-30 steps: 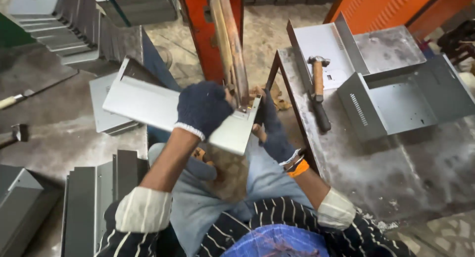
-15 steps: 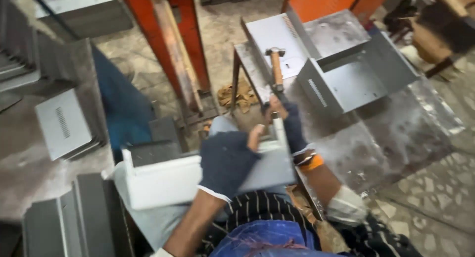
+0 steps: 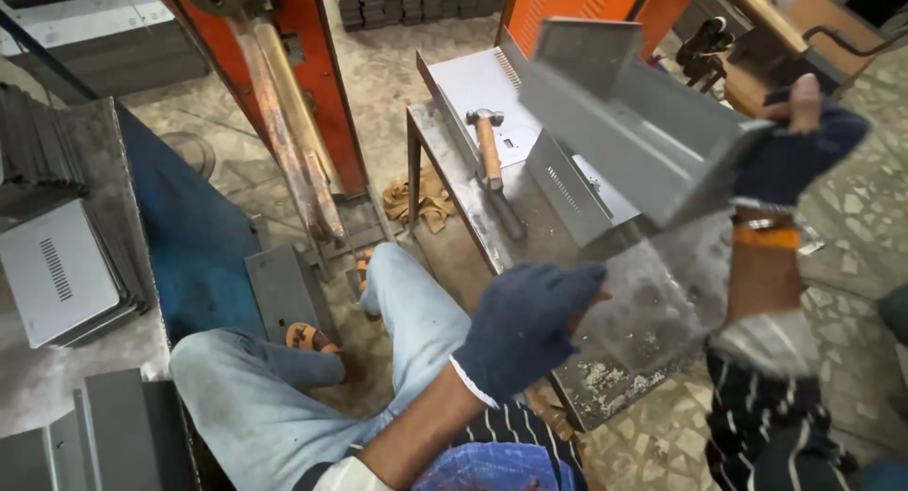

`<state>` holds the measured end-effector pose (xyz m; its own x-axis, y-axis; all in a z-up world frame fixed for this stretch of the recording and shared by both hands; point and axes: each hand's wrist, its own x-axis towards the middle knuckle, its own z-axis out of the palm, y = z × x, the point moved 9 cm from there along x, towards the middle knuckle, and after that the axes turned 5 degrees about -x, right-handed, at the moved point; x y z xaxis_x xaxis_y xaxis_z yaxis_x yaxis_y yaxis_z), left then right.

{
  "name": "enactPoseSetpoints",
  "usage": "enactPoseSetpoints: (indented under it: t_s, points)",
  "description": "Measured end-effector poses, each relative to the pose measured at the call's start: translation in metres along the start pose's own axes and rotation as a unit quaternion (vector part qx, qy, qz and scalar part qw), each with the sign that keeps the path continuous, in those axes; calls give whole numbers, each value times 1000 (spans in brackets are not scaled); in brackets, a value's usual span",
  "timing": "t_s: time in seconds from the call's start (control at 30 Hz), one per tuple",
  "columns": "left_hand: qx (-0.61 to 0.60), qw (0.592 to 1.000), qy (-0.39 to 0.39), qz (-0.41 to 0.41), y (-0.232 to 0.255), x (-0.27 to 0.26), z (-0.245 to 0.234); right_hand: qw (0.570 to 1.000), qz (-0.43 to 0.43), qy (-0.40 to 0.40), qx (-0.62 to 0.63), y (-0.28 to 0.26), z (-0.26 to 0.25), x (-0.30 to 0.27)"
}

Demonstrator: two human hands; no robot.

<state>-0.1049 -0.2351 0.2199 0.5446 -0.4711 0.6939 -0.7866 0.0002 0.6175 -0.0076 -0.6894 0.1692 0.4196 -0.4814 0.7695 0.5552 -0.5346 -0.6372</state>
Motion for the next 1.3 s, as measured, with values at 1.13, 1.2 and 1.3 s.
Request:
enactPoseSetpoints:
  t_s: [1.13, 1.2, 1.3]
  points:
    - [638, 573, 169, -486, -82, -385, -302, 647, 17, -748, 146, -262, 434, -477]
    - [613, 531, 190, -554, -86, -432, -323, 641, 11, -755, 137, -260, 436, -478]
    - [508, 516, 162, -670, -108, -481, -341, 640, -7, -756, 138, -276, 439, -475]
